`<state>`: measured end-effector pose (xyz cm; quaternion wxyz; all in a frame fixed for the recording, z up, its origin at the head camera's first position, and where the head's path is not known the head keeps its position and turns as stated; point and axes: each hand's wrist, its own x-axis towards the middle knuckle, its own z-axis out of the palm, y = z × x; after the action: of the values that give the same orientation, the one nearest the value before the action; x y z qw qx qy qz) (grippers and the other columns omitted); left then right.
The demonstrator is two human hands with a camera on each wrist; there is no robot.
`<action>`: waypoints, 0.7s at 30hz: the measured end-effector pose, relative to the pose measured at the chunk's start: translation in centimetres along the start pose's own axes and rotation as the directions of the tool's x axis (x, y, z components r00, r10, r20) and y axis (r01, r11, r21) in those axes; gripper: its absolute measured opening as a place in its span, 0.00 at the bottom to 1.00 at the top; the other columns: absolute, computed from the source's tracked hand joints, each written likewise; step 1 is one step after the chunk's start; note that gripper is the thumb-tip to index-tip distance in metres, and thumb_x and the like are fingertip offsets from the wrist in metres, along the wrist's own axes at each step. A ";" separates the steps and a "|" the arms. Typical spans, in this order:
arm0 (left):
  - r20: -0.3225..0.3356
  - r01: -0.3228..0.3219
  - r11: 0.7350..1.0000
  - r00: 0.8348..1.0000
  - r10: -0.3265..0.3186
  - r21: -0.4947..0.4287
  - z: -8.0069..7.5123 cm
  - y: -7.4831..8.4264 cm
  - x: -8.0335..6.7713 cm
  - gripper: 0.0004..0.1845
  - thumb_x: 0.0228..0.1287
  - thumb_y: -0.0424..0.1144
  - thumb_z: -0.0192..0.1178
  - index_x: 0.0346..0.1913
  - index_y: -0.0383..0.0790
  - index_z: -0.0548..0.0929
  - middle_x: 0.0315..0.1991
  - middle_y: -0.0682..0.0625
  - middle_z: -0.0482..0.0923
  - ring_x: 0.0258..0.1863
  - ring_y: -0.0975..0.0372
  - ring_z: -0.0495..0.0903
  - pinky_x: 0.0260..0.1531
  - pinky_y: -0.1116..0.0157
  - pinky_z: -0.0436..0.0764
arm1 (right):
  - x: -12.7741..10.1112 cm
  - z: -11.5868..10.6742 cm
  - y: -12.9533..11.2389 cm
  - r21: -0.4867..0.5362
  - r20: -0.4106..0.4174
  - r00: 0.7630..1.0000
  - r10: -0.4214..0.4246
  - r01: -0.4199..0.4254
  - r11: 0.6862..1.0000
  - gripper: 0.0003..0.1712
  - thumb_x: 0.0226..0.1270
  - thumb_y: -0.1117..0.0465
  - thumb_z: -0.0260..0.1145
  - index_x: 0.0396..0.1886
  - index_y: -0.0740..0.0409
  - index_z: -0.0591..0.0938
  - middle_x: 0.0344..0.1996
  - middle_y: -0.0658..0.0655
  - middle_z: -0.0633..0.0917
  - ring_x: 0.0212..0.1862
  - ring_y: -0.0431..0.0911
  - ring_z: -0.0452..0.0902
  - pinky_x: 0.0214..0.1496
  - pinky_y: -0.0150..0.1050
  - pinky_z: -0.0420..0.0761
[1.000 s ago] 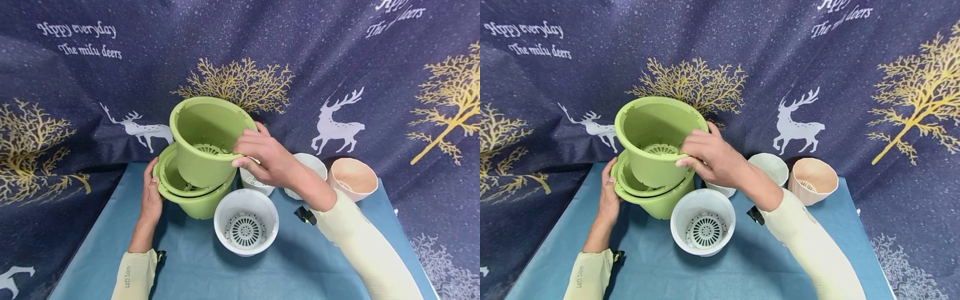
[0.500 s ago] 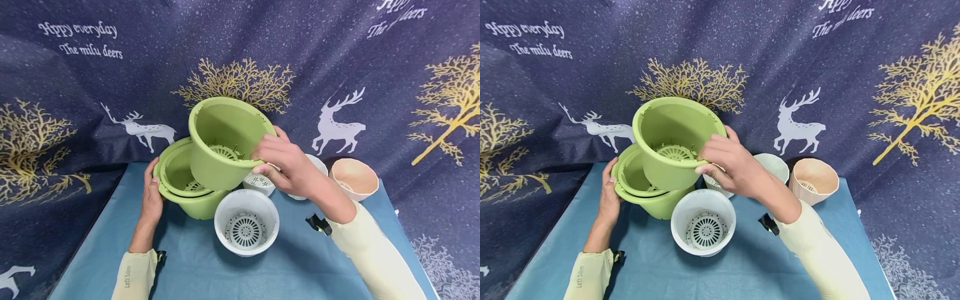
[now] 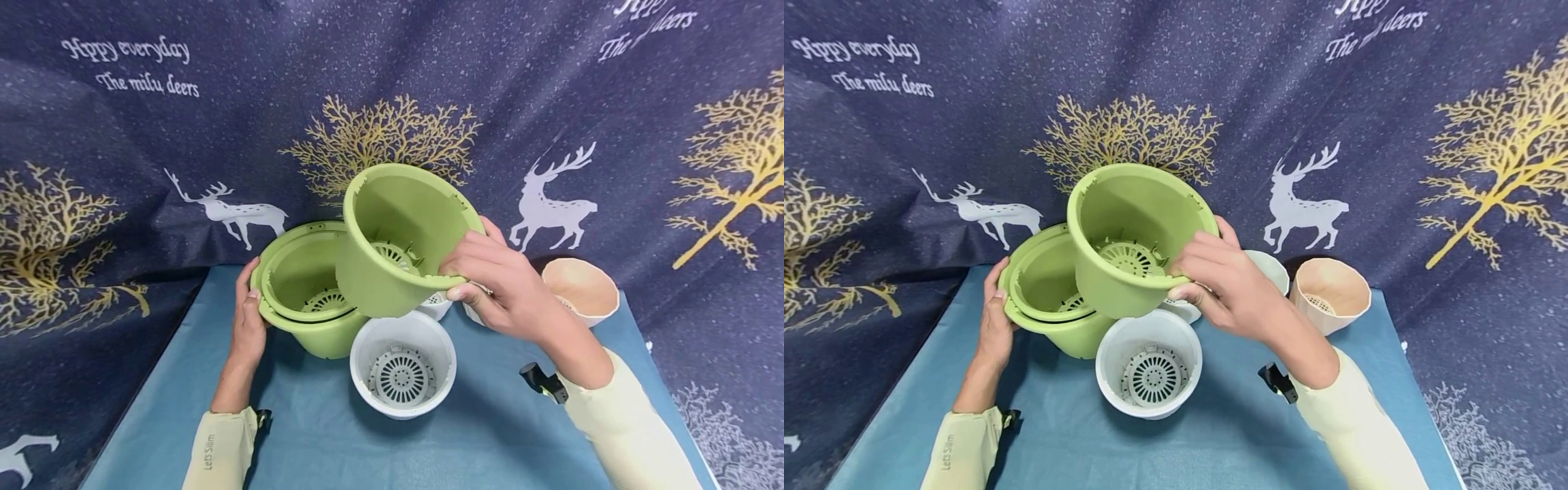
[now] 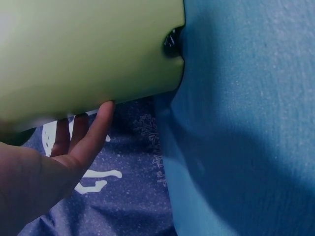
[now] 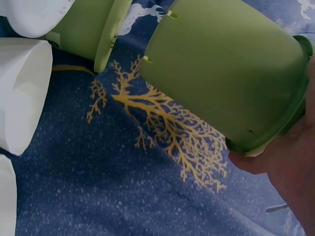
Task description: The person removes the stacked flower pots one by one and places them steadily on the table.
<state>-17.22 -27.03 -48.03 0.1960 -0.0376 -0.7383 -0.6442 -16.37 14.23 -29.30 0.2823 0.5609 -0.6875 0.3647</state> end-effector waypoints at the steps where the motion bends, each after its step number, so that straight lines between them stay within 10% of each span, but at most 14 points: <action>1: -0.002 -0.002 1.000 1.000 0.002 -0.005 0.0 0.0 0.0 0.30 0.84 0.43 0.33 0.84 0.54 0.61 0.68 0.47 0.70 0.32 0.66 0.77 0.23 0.71 0.77 | -0.2 -0.1 -0.1 -0.003 -0.007 1.000 -0.005 0.005 1.000 0.26 0.85 0.44 0.54 0.38 0.59 0.87 0.37 0.53 0.87 0.41 0.48 0.79 0.61 0.59 0.66; 21: -0.001 -0.011 0.999 1.000 0.011 -0.039 0.1 0.1 -0.1 0.29 0.85 0.42 0.33 0.84 0.53 0.61 0.53 0.44 0.74 0.20 0.66 0.72 0.15 0.70 0.71 | -3.6 -1.6 -1.2 -0.028 -0.068 0.997 -0.026 0.024 0.999 0.25 0.85 0.48 0.56 0.36 0.62 0.87 0.34 0.54 0.85 0.38 0.49 0.79 0.71 0.52 0.65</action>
<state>-17.16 -26.85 -47.93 0.1991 -0.0449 -0.7252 -0.6576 -14.48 17.43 -31.07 0.3177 0.5529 -0.6752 0.3709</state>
